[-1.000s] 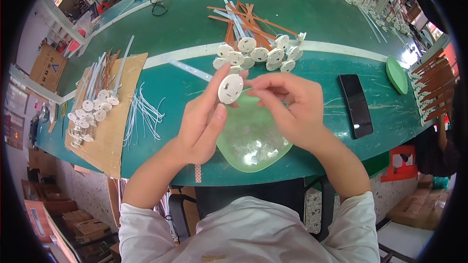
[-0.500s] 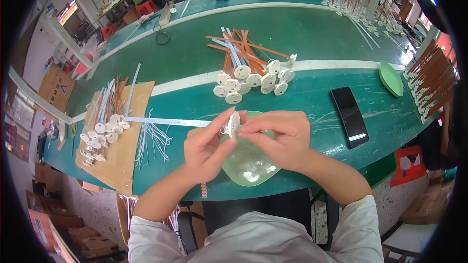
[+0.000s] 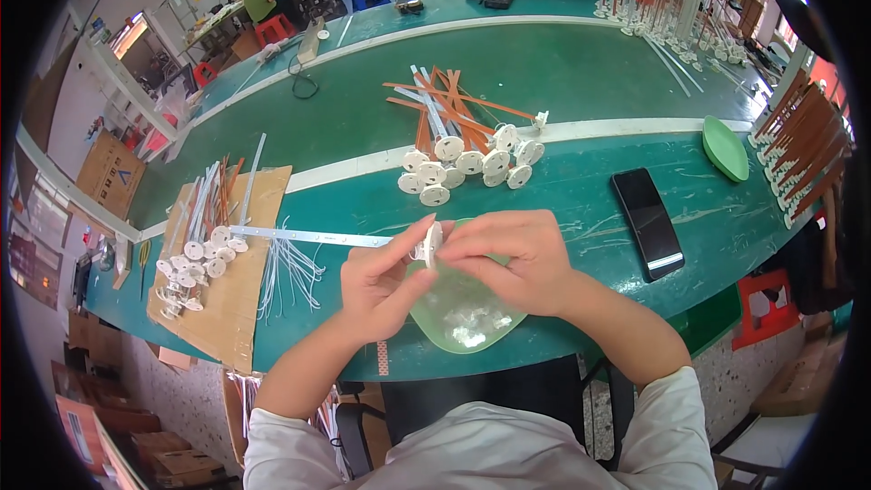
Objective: Assembling small plastic components by attaching circular bases to tubes and inserting colored strips at a manual workstation.
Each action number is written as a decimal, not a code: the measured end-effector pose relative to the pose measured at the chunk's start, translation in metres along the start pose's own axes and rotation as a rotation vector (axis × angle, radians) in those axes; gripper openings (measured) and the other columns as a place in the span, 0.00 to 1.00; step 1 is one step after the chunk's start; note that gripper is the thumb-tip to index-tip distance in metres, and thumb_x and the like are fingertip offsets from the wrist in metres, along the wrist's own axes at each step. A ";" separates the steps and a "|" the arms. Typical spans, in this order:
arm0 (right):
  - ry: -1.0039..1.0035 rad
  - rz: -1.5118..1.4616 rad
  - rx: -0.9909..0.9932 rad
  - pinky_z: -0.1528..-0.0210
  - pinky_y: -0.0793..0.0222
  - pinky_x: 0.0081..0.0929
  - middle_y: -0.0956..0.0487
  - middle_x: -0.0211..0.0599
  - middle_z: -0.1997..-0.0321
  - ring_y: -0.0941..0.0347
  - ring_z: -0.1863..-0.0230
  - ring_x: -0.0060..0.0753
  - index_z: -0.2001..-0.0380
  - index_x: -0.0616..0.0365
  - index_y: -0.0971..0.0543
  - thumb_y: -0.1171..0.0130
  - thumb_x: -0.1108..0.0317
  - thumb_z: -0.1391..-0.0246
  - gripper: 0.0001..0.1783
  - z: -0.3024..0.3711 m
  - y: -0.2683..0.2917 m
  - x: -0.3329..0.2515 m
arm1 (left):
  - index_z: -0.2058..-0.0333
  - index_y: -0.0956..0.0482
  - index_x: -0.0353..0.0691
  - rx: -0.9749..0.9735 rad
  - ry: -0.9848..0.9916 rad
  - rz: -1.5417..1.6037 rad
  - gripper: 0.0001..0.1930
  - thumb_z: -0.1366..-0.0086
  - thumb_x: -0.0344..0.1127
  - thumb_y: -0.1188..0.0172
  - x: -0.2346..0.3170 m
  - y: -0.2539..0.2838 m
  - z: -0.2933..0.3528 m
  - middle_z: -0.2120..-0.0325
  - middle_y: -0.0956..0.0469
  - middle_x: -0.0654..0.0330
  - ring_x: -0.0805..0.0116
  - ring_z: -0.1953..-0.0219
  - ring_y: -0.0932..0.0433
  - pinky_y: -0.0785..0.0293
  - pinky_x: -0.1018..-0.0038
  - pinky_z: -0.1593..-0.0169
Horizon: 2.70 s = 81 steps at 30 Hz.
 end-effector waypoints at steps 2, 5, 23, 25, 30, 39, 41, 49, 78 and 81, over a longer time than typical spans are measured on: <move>0.006 0.036 0.013 0.65 0.20 0.26 0.14 0.40 0.66 0.15 0.67 0.36 0.67 0.61 0.14 0.31 0.79 0.53 0.07 0.001 0.000 -0.002 | 0.35 0.34 0.25 -0.051 0.013 0.019 0.28 0.35 0.16 0.44 0.003 0.003 -0.001 0.45 0.22 0.39 0.55 0.40 0.23 0.31 0.61 0.36; 0.091 0.142 0.043 0.68 0.21 0.25 0.14 0.40 0.66 0.16 0.69 0.37 0.68 0.62 0.15 0.30 0.79 0.54 0.08 0.004 -0.004 -0.001 | 0.35 0.34 0.25 -0.015 0.022 0.020 0.28 0.35 0.16 0.43 0.002 0.002 -0.002 0.45 0.22 0.39 0.55 0.40 0.23 0.31 0.62 0.36; 0.354 0.468 0.114 0.79 0.25 0.26 0.17 0.45 0.67 0.19 0.74 0.38 0.66 0.68 0.20 0.32 0.82 0.62 0.14 0.013 -0.014 -0.006 | 0.36 0.30 0.29 -0.025 -0.005 -0.013 0.30 0.38 0.15 0.39 -0.001 -0.002 0.002 0.43 0.24 0.40 0.57 0.41 0.23 0.30 0.65 0.36; 0.365 0.489 0.119 0.79 0.25 0.26 0.17 0.45 0.66 0.19 0.74 0.38 0.67 0.68 0.20 0.33 0.82 0.63 0.15 0.013 -0.013 -0.009 | 0.36 0.31 0.28 -0.053 -0.007 -0.026 0.29 0.37 0.16 0.40 -0.001 -0.001 0.003 0.43 0.24 0.39 0.52 0.39 0.24 0.30 0.61 0.36; 0.416 0.564 0.044 0.78 0.26 0.24 0.18 0.48 0.66 0.20 0.76 0.35 0.66 0.71 0.21 0.37 0.82 0.64 0.15 0.014 -0.011 -0.016 | 0.36 0.32 0.28 -0.103 -0.003 -0.074 0.28 0.36 0.17 0.40 0.002 0.002 0.001 0.44 0.24 0.38 0.49 0.39 0.25 0.28 0.58 0.37; 0.336 0.376 0.078 0.73 0.21 0.27 0.17 0.48 0.65 0.18 0.73 0.41 0.66 0.69 0.19 0.35 0.83 0.60 0.13 0.009 -0.016 -0.012 | 0.39 0.27 0.29 -0.097 0.019 -0.162 0.29 0.41 0.16 0.37 0.014 0.009 -0.006 0.49 0.18 0.43 0.59 0.49 0.16 0.23 0.67 0.43; 0.324 0.338 0.070 0.72 0.21 0.28 0.17 0.46 0.65 0.18 0.72 0.42 0.65 0.67 0.19 0.34 0.82 0.59 0.13 0.008 -0.013 -0.003 | 0.38 0.28 0.29 -0.125 0.076 -0.140 0.28 0.40 0.17 0.38 0.012 0.012 -0.010 0.50 0.18 0.44 0.63 0.51 0.15 0.21 0.70 0.46; 0.251 0.346 -0.011 0.75 0.23 0.27 0.16 0.40 0.69 0.18 0.75 0.38 0.65 0.62 0.17 0.29 0.78 0.56 0.12 0.008 -0.001 -0.005 | 0.38 0.30 0.27 -0.122 0.000 -0.149 0.27 0.36 0.18 0.41 0.003 0.011 -0.003 0.51 0.17 0.42 0.64 0.51 0.17 0.22 0.71 0.48; 0.176 0.498 -0.339 0.78 0.30 0.36 0.24 0.32 0.81 0.24 0.79 0.39 0.69 0.52 0.18 0.32 0.63 0.48 0.07 0.014 -0.020 0.026 | 0.42 0.24 0.58 0.060 1.282 -1.744 0.26 0.41 0.49 0.38 0.086 0.346 0.023 0.50 0.18 0.48 0.45 0.52 0.17 0.19 0.53 0.52; 0.173 0.523 -0.341 0.78 0.30 0.35 0.24 0.32 0.81 0.24 0.79 0.39 0.69 0.52 0.18 0.32 0.64 0.48 0.07 0.015 -0.017 0.022 | 0.38 0.28 0.58 0.016 1.023 -1.890 0.29 0.37 0.53 0.39 0.062 0.268 -0.038 0.52 0.19 0.48 0.46 0.51 0.19 0.22 0.52 0.50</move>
Point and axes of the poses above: each hand's wrist, its own z-axis away from the middle knuckle, its own y-axis out of the back of the hand, x = y × z, the point moved 1 cm from there along -z, towards the middle knuckle
